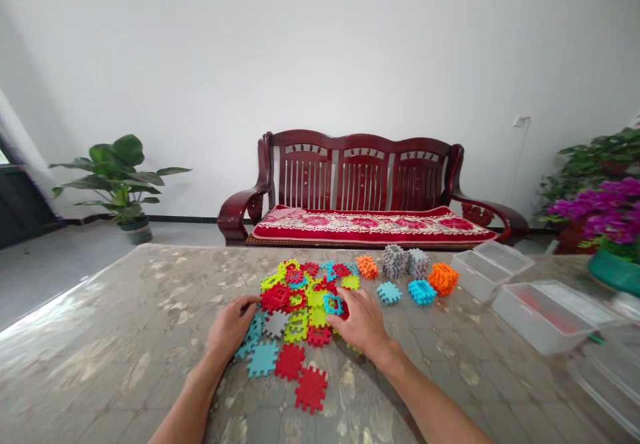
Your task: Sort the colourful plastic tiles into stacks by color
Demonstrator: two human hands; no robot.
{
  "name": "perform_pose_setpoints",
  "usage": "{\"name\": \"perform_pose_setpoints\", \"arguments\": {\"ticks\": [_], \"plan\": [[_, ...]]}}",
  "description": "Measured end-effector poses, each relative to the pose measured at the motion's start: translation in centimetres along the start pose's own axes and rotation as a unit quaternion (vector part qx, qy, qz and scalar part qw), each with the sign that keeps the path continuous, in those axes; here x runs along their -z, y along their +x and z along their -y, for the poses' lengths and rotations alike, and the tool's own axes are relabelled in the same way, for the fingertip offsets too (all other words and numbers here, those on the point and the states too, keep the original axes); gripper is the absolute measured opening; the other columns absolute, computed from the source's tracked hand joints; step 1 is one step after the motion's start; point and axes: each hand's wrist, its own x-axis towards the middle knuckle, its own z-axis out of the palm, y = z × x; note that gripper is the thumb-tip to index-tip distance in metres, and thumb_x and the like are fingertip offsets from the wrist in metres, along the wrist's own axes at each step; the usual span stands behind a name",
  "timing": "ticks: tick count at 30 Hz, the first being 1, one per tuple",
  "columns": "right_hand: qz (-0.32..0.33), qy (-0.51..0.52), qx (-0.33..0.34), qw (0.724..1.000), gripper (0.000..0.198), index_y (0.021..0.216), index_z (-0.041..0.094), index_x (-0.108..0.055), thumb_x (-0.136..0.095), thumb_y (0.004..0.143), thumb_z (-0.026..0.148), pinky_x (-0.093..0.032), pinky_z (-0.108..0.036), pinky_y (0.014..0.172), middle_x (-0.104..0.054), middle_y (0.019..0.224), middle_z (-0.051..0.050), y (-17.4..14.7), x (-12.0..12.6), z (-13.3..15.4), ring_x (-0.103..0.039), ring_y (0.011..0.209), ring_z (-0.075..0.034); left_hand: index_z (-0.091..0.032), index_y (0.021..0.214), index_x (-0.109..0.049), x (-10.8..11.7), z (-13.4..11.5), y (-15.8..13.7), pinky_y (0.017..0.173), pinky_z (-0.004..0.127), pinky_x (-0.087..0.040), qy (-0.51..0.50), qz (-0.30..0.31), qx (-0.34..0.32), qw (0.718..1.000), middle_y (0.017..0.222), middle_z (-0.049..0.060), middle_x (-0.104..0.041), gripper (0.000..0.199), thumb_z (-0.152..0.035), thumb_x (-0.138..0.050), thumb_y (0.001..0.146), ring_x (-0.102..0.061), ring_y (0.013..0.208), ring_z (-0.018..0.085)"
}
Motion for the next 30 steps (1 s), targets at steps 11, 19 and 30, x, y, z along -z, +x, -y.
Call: {"name": "perform_pose_setpoints", "arguments": {"ticks": [11,19,30], "plan": [[-0.014,-0.037,-0.020,0.999,0.051,0.128,0.024,-0.060,-0.062,0.081,0.044,-0.038,-0.039,0.095,-0.070,0.118,-0.008,0.6,-1.0,1.0,-0.057,0.111,-0.029,-0.027,0.102,-0.075,0.1,-0.1,0.0,0.089,0.028,-0.050,0.004,0.009,0.012,1.000,0.108,0.001,-0.077,0.037,-0.038,-0.045,0.083,-0.070,0.100,0.021],[-0.022,-0.027,-0.004,0.999,0.057,0.132,0.024,-0.058,-0.066,0.078,0.040,-0.039,-0.041,0.096,-0.070,0.117,-0.009,0.4,-1.5,1.1,-0.057,0.111,-0.029,-0.026,0.100,-0.075,0.1,-0.2,-0.1,0.088,0.029,-0.051,-0.006,0.000,0.005,1.000,0.106,0.001,-0.077,0.035,-0.037,-0.047,0.082,-0.070,0.099,0.021],[-0.133,0.047,0.026,0.990,0.057,0.133,0.020,-0.055,-0.060,0.077,0.023,-0.045,-0.037,0.101,-0.066,0.126,-0.009,0.8,2.1,-3.7,-0.060,0.113,-0.024,-0.027,0.102,-0.075,0.2,0.1,0.2,0.087,0.028,-0.051,0.010,0.005,0.003,1.000,0.105,0.001,-0.078,0.039,-0.042,-0.045,0.082,-0.070,0.101,0.022]]}}
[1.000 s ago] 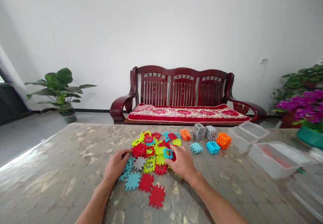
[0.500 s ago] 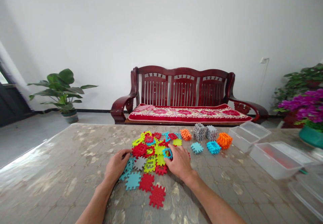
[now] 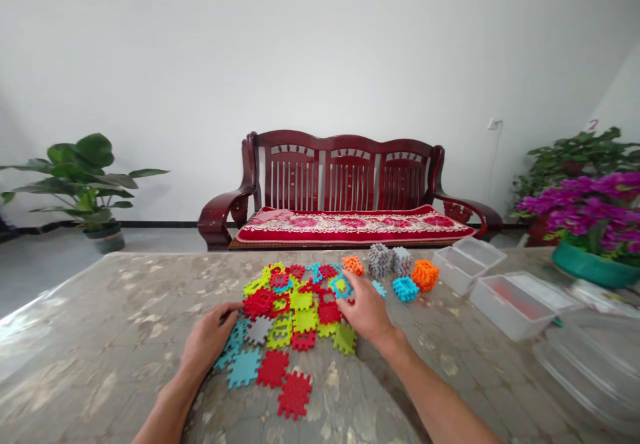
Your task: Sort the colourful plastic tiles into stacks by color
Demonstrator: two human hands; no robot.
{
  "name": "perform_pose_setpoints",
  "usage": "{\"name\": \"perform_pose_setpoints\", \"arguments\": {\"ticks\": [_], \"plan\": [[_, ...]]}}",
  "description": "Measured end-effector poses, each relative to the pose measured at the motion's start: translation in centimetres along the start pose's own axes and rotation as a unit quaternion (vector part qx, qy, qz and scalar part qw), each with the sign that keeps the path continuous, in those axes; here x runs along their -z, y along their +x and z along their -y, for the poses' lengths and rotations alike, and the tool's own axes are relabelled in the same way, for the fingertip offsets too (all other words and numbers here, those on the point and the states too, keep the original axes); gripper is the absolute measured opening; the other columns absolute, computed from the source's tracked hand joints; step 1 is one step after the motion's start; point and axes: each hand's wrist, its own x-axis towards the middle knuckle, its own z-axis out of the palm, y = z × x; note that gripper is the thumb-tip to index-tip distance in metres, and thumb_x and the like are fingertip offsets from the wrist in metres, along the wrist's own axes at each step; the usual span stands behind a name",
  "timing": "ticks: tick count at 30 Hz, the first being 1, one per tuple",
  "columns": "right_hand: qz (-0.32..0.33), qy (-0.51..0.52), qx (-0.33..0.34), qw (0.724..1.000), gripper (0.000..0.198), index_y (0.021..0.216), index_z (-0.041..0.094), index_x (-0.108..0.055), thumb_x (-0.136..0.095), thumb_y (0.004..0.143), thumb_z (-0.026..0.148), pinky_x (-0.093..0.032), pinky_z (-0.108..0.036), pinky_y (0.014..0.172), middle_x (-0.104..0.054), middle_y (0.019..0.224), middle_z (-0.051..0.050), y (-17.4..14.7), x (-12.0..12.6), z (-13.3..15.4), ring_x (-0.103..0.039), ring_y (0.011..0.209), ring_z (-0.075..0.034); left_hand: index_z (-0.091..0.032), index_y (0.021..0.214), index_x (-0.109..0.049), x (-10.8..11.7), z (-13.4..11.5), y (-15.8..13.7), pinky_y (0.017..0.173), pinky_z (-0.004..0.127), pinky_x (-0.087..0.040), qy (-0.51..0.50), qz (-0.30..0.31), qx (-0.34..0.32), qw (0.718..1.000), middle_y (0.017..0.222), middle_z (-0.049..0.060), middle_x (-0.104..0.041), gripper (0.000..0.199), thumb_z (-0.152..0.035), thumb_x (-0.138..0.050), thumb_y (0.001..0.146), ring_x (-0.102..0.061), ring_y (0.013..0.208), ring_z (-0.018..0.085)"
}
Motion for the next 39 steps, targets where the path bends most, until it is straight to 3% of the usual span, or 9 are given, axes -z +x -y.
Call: {"name": "perform_pose_setpoints", "arguments": {"ticks": [7,13,22,26,30,34,39], "plan": [[-0.080,-0.125,-0.143,0.978,0.053,0.132,0.012,-0.055,-0.055,0.081,0.025,-0.044,-0.040,0.100,-0.066,0.124,-0.016,-0.4,5.1,-9.9,-0.060,0.113,-0.029,-0.028,0.101,-0.076,0.0,0.2,0.2,0.086,0.029,-0.052,0.018,0.008,0.001,1.000,0.104,0.001,-0.078,0.039,-0.042,-0.045,0.082,-0.071,0.099,0.024],[-0.061,-0.201,-0.191,0.959,0.054,0.136,0.013,-0.052,-0.055,0.083,0.026,-0.043,-0.038,0.097,-0.066,0.125,-0.016,-1.0,6.4,-12.0,-0.061,0.112,-0.028,-0.029,0.101,-0.075,-0.4,1.1,0.4,0.085,0.027,-0.052,0.013,0.000,-0.004,1.000,0.105,0.000,-0.078,0.037,-0.044,-0.048,0.082,-0.071,0.098,0.022],[-0.009,-0.270,-0.208,0.940,0.047,0.131,0.013,-0.057,-0.052,0.088,0.032,-0.044,-0.038,0.085,-0.069,0.114,-0.017,-0.9,6.7,-11.3,-0.063,0.103,-0.031,-0.029,0.103,-0.075,-0.4,1.4,0.4,0.086,0.028,-0.052,0.021,0.007,-0.005,1.000,0.105,0.000,-0.078,0.038,-0.044,-0.047,0.083,-0.070,0.100,0.023],[-0.016,-0.263,-0.205,0.943,0.047,0.130,0.014,-0.058,-0.053,0.087,0.030,-0.043,-0.041,0.088,-0.067,0.121,-0.018,-1.1,6.6,-11.3,-0.061,0.108,-0.032,-0.029,0.102,-0.075,-0.5,1.3,0.4,0.088,0.028,-0.051,0.017,0.003,-0.002,1.000,0.107,0.000,-0.077,0.037,-0.043,-0.047,0.083,-0.070,0.100,0.023],[-0.055,-0.218,-0.145,0.964,0.045,0.128,0.016,-0.060,-0.055,0.085,0.028,-0.040,-0.042,0.099,-0.063,0.130,-0.014,-0.9,5.7,-10.5,-0.056,0.117,-0.030,-0.029,0.100,-0.075,-0.3,0.5,0.1,0.091,0.028,-0.050,0.005,0.002,-0.009,1.000,0.107,0.000,-0.077,0.036,-0.040,-0.046,0.083,-0.069,0.102,0.022],[0.014,-0.095,-0.069,0.993,0.038,0.120,0.019,-0.067,-0.054,0.084,0.024,-0.040,-0.036,0.104,-0.068,0.124,-0.009,-0.2,3.3,-6.9,-0.059,0.116,-0.024,-0.027,0.098,-0.075,0.0,-0.5,-0.3,0.093,0.030,-0.050,-0.014,-0.001,0.002,1.000,0.106,0.001,-0.077,0.034,-0.038,-0.047,0.082,-0.069,0.101,0.022],[0.134,0.005,0.007,0.991,0.028,0.107,0.025,-0.074,-0.057,0.085,0.025,-0.043,-0.032,0.100,-0.073,0.113,-0.003,1.8,-1.1,0.1,-0.063,0.109,-0.020,-0.026,0.097,-0.075,0.1,-0.8,-0.5,0.092,0.030,-0.050,-0.049,0.005,-0.013,0.999,0.103,0.001,-0.077,0.032,-0.041,-0.050,0.082,-0.069,0.099,0.021]]}}
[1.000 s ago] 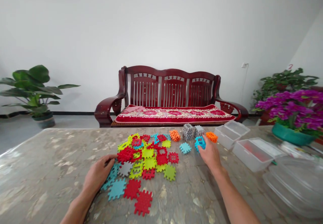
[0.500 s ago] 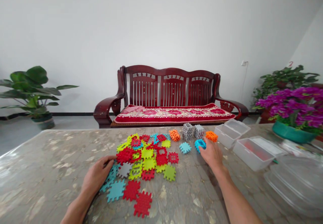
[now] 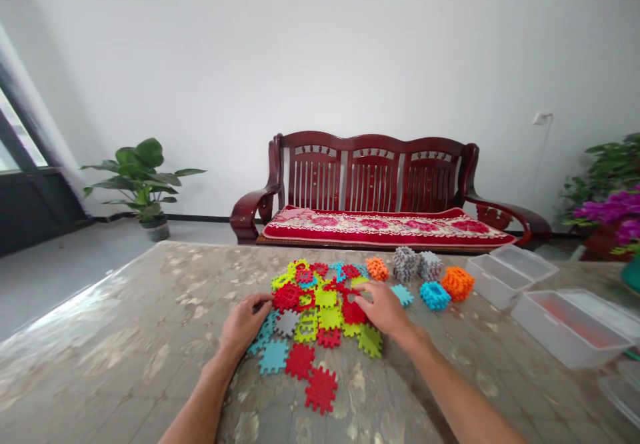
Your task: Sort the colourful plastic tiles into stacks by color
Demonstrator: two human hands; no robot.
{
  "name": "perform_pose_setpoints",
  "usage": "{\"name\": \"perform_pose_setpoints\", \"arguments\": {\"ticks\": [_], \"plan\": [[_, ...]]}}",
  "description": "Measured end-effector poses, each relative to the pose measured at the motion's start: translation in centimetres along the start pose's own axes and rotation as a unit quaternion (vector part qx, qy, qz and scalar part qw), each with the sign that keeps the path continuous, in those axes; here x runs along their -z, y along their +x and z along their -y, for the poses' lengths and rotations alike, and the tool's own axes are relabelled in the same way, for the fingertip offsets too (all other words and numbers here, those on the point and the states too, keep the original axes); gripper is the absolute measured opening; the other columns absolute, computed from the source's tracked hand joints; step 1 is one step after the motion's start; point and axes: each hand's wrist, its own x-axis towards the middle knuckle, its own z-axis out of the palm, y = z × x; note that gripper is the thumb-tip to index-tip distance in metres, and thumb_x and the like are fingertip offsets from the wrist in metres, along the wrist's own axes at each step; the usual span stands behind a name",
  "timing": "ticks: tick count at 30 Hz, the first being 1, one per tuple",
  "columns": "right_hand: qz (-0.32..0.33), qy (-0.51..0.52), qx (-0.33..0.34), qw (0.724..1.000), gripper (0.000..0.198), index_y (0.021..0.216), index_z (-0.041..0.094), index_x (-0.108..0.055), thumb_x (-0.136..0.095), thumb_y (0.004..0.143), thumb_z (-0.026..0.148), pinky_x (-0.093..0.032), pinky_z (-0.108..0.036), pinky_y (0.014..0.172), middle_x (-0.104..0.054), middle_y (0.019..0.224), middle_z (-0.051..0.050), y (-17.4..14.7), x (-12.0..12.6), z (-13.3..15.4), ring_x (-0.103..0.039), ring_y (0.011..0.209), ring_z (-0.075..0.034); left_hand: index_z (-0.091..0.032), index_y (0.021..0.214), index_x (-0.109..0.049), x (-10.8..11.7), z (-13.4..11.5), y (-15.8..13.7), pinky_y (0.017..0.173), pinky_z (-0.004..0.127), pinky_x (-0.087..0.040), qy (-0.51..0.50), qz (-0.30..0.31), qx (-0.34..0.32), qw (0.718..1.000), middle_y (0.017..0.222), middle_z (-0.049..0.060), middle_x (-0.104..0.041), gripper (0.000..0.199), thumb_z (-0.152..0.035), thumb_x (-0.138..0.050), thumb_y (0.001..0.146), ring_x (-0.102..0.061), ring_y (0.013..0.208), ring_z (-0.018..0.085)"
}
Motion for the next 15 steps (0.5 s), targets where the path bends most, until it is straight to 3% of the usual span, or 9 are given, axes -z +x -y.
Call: {"name": "perform_pose_setpoints", "arguments": {"ticks": [7,12,15], "plan": [[0.044,-0.052,0.014,0.998,0.038,0.120,0.026,-0.068,-0.058,0.083,0.028,-0.044,-0.030,0.095,-0.072,0.116,-0.003,5.4,-4.9,6.3,-0.062,0.112,-0.021,-0.024,0.099,-0.075,-0.1,0.1,-0.2,0.091,0.031,-0.051,-0.042,0.003,-0.003,0.999,0.099,0.002,-0.077,0.033,-0.040,-0.051,0.083,-0.070,0.095,0.021],[0.065,-0.092,-0.021,0.993,0.045,0.119,0.027,-0.067,-0.062,0.075,0.028,-0.047,-0.033,0.084,-0.074,0.107,-0.005,7.7,-6.4,8.2,-0.065,0.103,-0.025,-0.024,0.099,-0.074,-0.1,0.1,-0.2,0.088,0.030,-0.052,-0.048,-0.002,-0.005,0.999,0.100,0.001,-0.078,0.031,-0.038,-0.051,0.083,-0.070,0.093,0.020],[0.080,-0.109,-0.022,0.991,0.042,0.116,0.027,-0.069,-0.062,0.074,0.030,-0.048,-0.034,0.083,-0.075,0.105,-0.005,8.2,-6.8,8.5,-0.065,0.104,-0.028,-0.025,0.108,-0.071,-0.1,-0.1,-0.2,0.083,0.028,-0.053,-0.038,-0.003,0.014,0.999,0.100,0.001,-0.077,0.034,-0.039,-0.052,0.084,-0.070,0.091,0.019]]}}
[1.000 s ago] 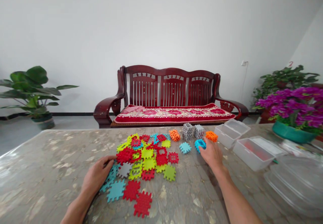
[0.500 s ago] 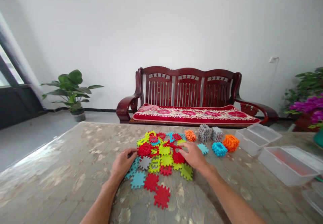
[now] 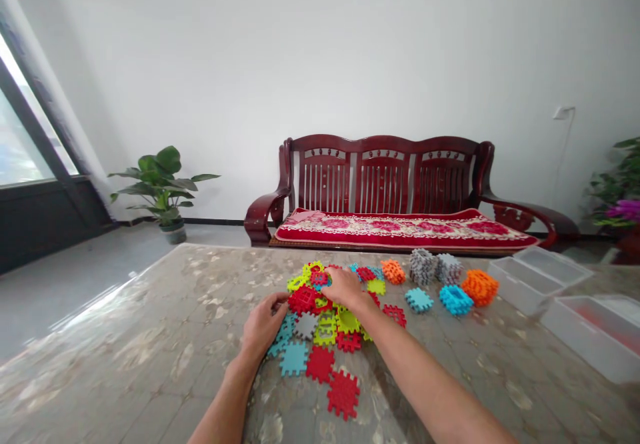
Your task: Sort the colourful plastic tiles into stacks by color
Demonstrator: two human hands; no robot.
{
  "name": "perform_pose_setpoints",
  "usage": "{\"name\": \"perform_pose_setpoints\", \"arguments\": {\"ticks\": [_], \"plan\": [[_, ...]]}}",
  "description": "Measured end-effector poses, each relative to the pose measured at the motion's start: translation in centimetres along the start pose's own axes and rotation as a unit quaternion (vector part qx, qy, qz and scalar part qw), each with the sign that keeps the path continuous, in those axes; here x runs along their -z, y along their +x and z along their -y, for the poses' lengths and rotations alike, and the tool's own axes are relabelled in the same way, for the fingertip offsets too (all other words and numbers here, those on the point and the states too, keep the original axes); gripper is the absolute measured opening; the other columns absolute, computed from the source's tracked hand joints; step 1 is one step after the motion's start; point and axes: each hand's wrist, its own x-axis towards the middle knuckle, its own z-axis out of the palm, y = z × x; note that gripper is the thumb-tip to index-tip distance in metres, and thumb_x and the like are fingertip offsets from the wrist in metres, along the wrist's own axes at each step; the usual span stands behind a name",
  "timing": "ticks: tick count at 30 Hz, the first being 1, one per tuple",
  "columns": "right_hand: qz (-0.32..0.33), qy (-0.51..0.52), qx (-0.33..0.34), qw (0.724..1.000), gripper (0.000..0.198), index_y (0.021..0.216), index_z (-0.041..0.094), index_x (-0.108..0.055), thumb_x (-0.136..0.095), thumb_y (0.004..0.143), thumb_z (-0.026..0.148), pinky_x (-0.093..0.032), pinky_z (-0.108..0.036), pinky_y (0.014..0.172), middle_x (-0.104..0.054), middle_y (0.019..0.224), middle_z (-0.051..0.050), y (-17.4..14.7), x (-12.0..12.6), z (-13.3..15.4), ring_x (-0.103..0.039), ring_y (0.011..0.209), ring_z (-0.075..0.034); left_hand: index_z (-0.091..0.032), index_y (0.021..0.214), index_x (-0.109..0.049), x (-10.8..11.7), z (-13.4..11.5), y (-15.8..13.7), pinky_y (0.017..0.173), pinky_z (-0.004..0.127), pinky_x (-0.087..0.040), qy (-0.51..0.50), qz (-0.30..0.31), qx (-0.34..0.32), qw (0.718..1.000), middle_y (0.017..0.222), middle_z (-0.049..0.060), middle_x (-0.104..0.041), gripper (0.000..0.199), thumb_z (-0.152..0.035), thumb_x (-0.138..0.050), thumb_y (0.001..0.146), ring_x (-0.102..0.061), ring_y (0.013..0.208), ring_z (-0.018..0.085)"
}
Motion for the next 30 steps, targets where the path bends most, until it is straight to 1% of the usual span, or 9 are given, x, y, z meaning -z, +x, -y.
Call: {"name": "perform_pose_setpoints", "arguments": {"ticks": [4,6,11,15,19,21,24,28,30], "plan": [[-0.001,-0.007,0.048,0.999,0.037,0.116,0.024,-0.068,-0.059,0.082,0.031,-0.046,-0.034,0.090,-0.073,0.112,-0.008,0.0,-0.4,-0.1,-0.064,0.107,-0.026,-0.026,0.133,-0.058,0.1,-0.6,-0.2,0.082,0.028,-0.051,0.027,0.000,0.016,1.000,0.107,0.001,-0.075,0.048,-0.037,-0.051,0.086,-0.069,0.095,0.019],[-0.003,-0.010,0.084,0.996,0.035,0.119,0.022,-0.067,-0.058,0.086,0.032,-0.044,-0.034,0.094,-0.071,0.118,-0.009,-0.1,-0.6,-0.4,-0.063,0.111,-0.024,-0.027,0.137,-0.056,0.2,-0.9,-0.3,0.084,0.028,-0.049,0.048,0.007,0.007,0.999,0.111,0.002,-0.073,0.050,-0.037,-0.050,0.088,-0.067,0.100,0.019],[-0.001,-0.031,0.154,0.988,0.028,0.117,0.021,-0.066,-0.057,0.093,0.032,-0.040,-0.032,0.099,-0.070,0.119,-0.009,-0.6,-0.4,-1.0,-0.061,0.113,-0.022,-0.032,0.127,-0.065,0.4,-1.4,-0.5,0.086,0.030,-0.047,0.094,0.033,-0.016,0.995,0.114,0.004,-0.071,0.041,-0.035,-0.048,0.089,-0.066,0.102,0.021],[-0.010,-0.061,0.177,0.982,0.023,0.109,0.019,-0.069,-0.053,0.096,0.028,-0.041,-0.035,0.096,-0.072,0.109,-0.011,-1.2,-0.1,-1.3,-0.061,0.108,-0.024,-0.031,0.117,-0.071,0.5,-1.5,-0.6,0.090,0.029,-0.046,0.091,0.030,-0.028,0.995,0.114,0.003,-0.071,0.036,-0.035,-0.050,0.089,-0.066,0.105,0.021],[-0.023,-0.077,0.182,0.980,0.026,0.107,0.018,-0.069,-0.045,0.098,0.024,-0.040,-0.034,0.095,-0.072,0.106,-0.013,-1.4,0.0,-1.4,-0.061,0.106,-0.024,-0.031,0.112,-0.073,0.6,-1.6,-0.5,0.094,0.030,-0.045,0.087,0.037,-0.030,0.995,0.114,0.003,-0.071,0.033,-0.035,-0.049,0.089,-0.064,0.109,0.022],[-0.029,-0.071,0.171,0.982,0.029,0.107,0.019,-0.069,-0.041,0.099,0.021,-0.039,-0.032,0.095,-0.071,0.108,-0.012,-1.3,0.2,-1.4,-0.061,0.107,-0.023,-0.031,0.113,-0.073,0.6,-1.6,-0.5,0.093,0.030,-0.046,0.085,0.041,-0.025,0.995,0.115,0.003,-0.071,0.034,-0.034,-0.049,0.089,-0.064,0.109,0.021],[-0.037,-0.054,0.123,0.990,0.030,0.106,0.021,-0.069,-0.040,0.099,0.021,-0.039,-0.028,0.092,-0.072,0.108,-0.008,-1.3,0.7,-1.6,-0.062,0.105,-0.019,-0.031,0.113,-0.072,0.6,-1.6,-0.5,0.092,0.029,-0.046,0.086,0.042,-0.015,0.995,0.117,0.002,-0.071,0.034,-0.033,-0.048,0.089,-0.065,0.108,0.020],[-0.044,-0.045,0.039,0.997,0.034,0.103,0.021,-0.070,-0.036,0.099,0.024,-0.040,-0.026,0.077,-0.074,0.103,-0.007,-1.7,1.7,-2.3,-0.066,0.093,-0.018,-0.030,0.113,-0.072,0.5,-1.5,-0.5,0.093,0.028,-0.045,0.083,0.039,-0.011,0.996,0.117,0.001,-0.071,0.034,-0.033,-0.048,0.089,-0.065,0.108,0.018],[-0.034,-0.044,0.006,0.998,0.033,0.094,0.022,-0.072,-0.039,0.096,0.024,-0.039,-0.026,0.068,-0.076,0.094,-0.006,-2.0,2.3,-3.0,-0.067,0.084,-0.018,-0.030,0.112,-0.072,0.5,-1.5,-0.5,0.093,0.027,-0.045,0.078,0.037,-0.016,0.996,0.116,0.001,-0.071,0.034,-0.033,-0.048,0.089,-0.065,0.108,0.018]]}}
